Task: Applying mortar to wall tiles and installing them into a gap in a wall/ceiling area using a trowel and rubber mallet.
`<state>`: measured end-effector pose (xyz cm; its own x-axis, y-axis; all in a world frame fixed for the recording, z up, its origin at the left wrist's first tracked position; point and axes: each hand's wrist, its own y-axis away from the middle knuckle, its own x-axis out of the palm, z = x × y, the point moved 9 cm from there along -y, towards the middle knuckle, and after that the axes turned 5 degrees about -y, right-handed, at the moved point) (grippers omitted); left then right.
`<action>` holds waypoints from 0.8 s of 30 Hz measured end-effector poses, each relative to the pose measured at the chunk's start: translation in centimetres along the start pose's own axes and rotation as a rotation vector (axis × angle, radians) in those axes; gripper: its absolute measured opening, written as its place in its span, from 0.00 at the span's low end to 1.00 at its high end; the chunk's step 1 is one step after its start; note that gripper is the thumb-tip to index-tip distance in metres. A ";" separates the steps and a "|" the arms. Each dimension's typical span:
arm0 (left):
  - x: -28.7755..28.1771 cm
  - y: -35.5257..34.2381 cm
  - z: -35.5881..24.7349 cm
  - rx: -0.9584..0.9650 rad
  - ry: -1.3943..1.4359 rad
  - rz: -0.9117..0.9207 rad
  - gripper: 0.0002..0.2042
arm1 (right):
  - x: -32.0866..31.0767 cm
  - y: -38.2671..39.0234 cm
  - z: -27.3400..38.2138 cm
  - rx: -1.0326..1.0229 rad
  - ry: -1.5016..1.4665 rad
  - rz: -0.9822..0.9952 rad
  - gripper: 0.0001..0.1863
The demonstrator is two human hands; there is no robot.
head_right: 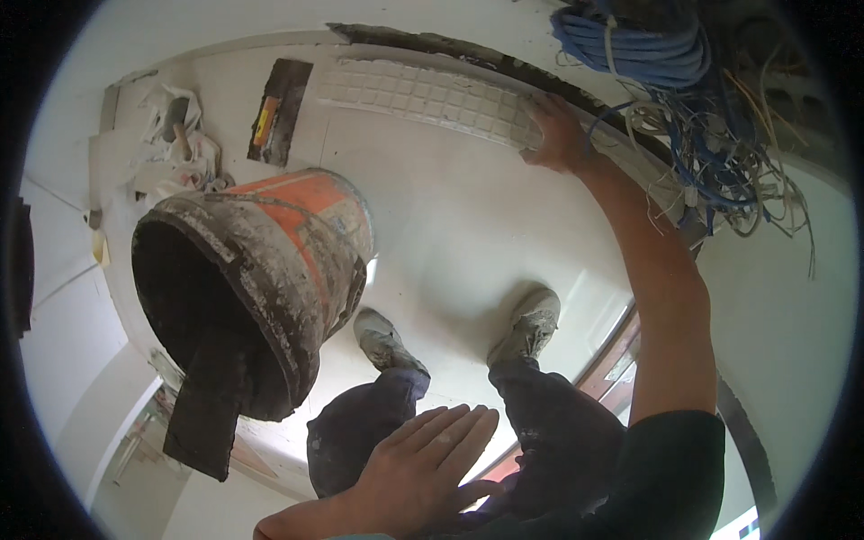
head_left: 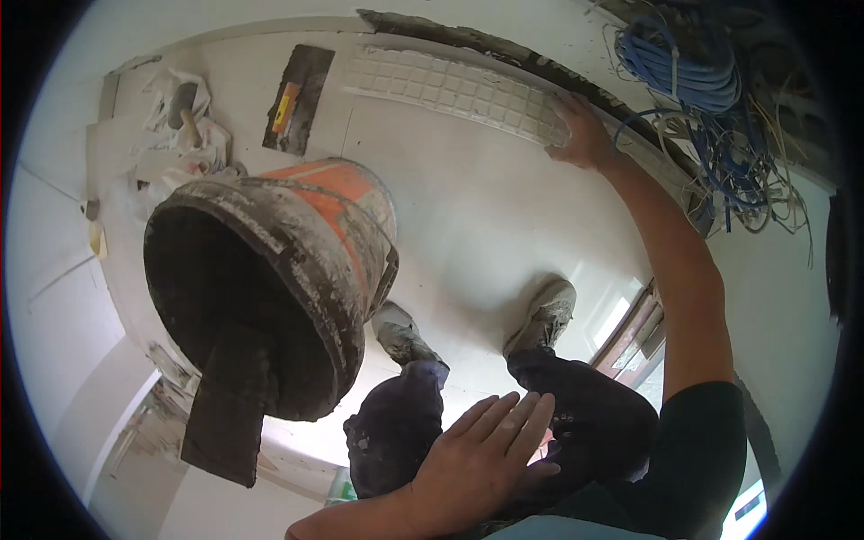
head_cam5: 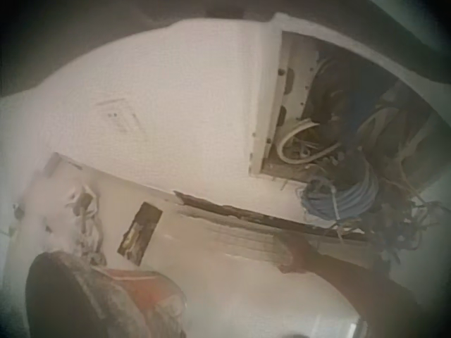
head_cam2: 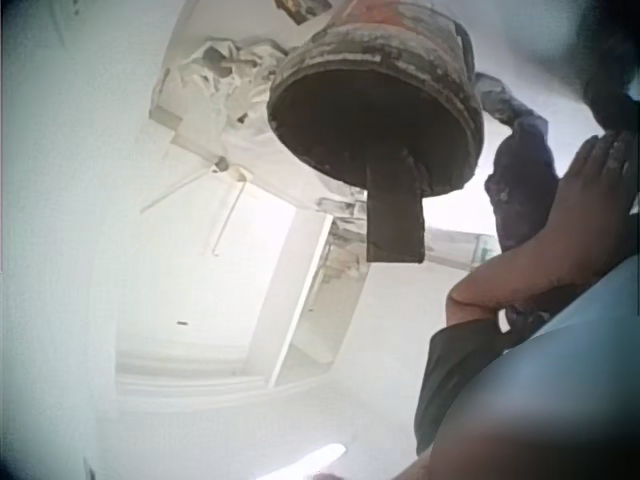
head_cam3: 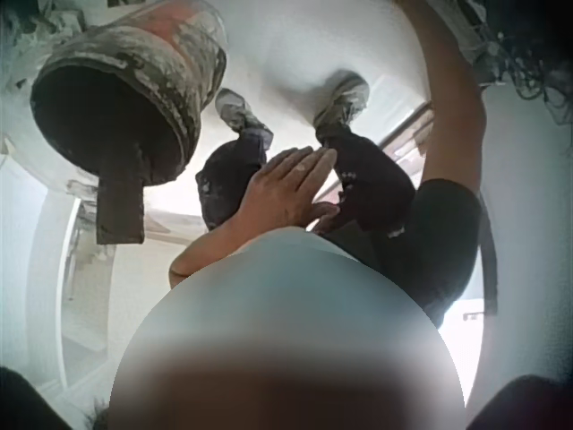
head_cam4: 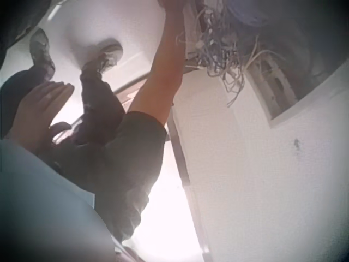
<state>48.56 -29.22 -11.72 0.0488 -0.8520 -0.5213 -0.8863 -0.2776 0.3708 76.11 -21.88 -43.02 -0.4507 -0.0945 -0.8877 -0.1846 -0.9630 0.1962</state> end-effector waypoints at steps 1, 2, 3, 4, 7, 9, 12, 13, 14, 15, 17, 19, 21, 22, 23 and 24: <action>0.0 0.1 0.2 -0.010 0.010 -0.004 0.31 | -0.1 0.1 0.7 -0.009 -0.037 0.030 0.45; 0.3 0.3 0.4 -0.022 0.001 0.027 0.32 | -0.6 0.2 1.4 -0.010 -0.053 0.039 0.45; 0.8 0.5 0.4 -0.029 -0.004 0.074 0.33 | -1.1 0.4 2.4 -0.025 -0.070 0.068 0.45; 0.7 0.7 0.5 -0.041 -0.002 0.058 0.33 | -1.8 0.6 3.3 -0.027 -0.090 0.079 0.44; 1.1 1.8 1.1 -0.138 0.075 0.073 0.30 | -4.4 1.2 7.1 -0.058 -0.149 0.086 0.42; 1.6 2.9 1.3 -0.215 0.070 0.085 0.29 | -6.8 1.5 10.2 -0.091 -0.174 0.069 0.41; 2.1 4.4 1.3 -0.316 0.105 -0.002 0.28 | -11.9 2.9 15.8 -0.161 -0.289 -0.009 0.39; 2.3 4.9 1.5 -0.380 0.167 -0.035 0.28 | -13.6 3.5 17.4 -0.146 -0.404 -0.004 0.40; 2.1 5.4 1.5 -0.433 0.218 -0.131 0.28 | -15.4 4.4 19.3 -0.129 -0.526 -0.015 0.40; 1.7 5.9 1.6 -0.474 0.391 -0.253 0.30 | -16.7 5.3 21.8 -0.136 -0.517 0.019 0.40; 0.6 6.6 1.5 -0.473 0.772 -0.512 0.33 | -20.7 6.9 26.1 -0.135 -0.510 -0.062 0.40; -1.3 6.8 1.0 -0.372 1.113 -0.727 0.38 | -24.0 8.3 30.8 -0.168 -0.469 -0.063 0.41; -3.6 7.5 1.4 -0.369 1.373 -0.898 0.35 | -26.9 9.8 36.0 -0.200 -0.440 -0.069 0.42; -4.7 7.9 1.7 -0.369 1.522 -0.936 0.33 | -28.3 10.5 38.1 -0.156 -0.383 -0.103 0.42; -6.4 8.2 1.9 -0.373 1.499 -0.968 0.33 | -29.6 10.9 40.1 -0.118 -0.324 -0.145 0.42; -7.9 8.3 1.8 -0.301 1.634 -0.969 0.31 | -30.5 11.2 42.6 -0.151 -0.330 -0.150 0.42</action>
<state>39.98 -23.95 -5.88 0.8806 0.1400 0.4528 -0.2075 -0.7450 0.6339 50.56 -19.06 4.03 -0.6897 0.1128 -0.7153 -0.1500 -0.9886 -0.0113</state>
